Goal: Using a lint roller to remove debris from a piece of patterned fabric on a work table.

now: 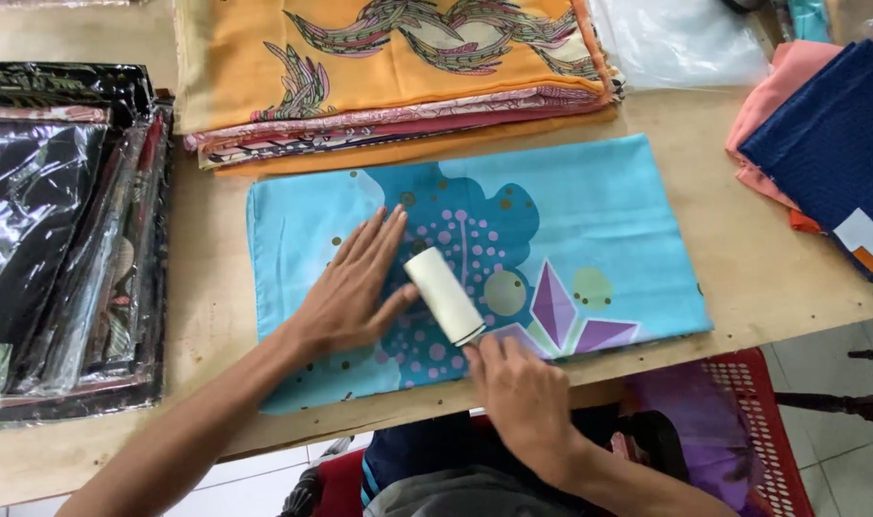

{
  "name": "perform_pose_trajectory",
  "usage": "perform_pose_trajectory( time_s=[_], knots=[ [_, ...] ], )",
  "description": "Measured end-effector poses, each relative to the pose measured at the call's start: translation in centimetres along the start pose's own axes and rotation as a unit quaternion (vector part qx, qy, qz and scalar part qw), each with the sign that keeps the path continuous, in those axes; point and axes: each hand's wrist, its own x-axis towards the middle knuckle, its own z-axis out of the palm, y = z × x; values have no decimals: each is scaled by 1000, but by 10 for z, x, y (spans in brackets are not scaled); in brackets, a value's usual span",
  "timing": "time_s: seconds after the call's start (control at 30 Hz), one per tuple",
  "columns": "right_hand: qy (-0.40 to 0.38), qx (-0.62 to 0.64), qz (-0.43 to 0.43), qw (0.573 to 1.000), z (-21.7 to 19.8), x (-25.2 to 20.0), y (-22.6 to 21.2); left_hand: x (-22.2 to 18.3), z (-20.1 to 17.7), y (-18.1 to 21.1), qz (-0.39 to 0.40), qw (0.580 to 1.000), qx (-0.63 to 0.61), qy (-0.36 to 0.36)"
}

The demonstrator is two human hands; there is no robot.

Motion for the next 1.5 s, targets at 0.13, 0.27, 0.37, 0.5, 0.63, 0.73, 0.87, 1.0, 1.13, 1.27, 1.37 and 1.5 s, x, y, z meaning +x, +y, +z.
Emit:
perform_pose_trajectory(
  time_s=[0.13, 0.27, 0.37, 0.5, 0.63, 0.73, 0.87, 1.0, 1.13, 1.27, 1.37, 1.5],
  knots=[
    [-107, -58, 85, 989, -22, 17, 33, -2, 11, -10, 50, 992, 112, -16],
    [-123, -56, 196, 971, -40, 30, 83, 0, 13, -10, 77, 984, 157, -16],
    [-107, -40, 271, 956, -26, 28, 137, 0, 14, -8, 59, 985, 162, -18],
    [-66, -29, 320, 945, -41, 27, 170, -1, 13, -9, 77, 983, 164, -12],
    [-30, -12, 325, 945, -47, 20, 174, -1, 15, -7, 75, 983, 169, -16],
    [-33, 30, 333, 942, -63, 17, 139, -2, 15, 0, 65, 987, 146, -23],
    [-54, 15, 246, 968, -30, -9, 99, -6, 23, 6, 78, 987, 142, -16],
    [-93, 7, 47, 995, -1, -40, 50, -6, 26, 5, 86, 980, 180, -7],
    [-139, 27, 58, 988, -8, -31, 59, -7, 25, 5, 84, 982, 170, -16],
    [-179, -7, 228, 957, -30, -10, 99, -5, 23, 7, 89, 980, 175, -19],
    [-181, 4, 322, 929, -49, -3, 135, -5, 22, 8, 92, 981, 173, -14],
    [-67, -16, 361, 930, -18, -18, 218, -6, 23, 9, 96, 980, 175, -6]
  ],
)
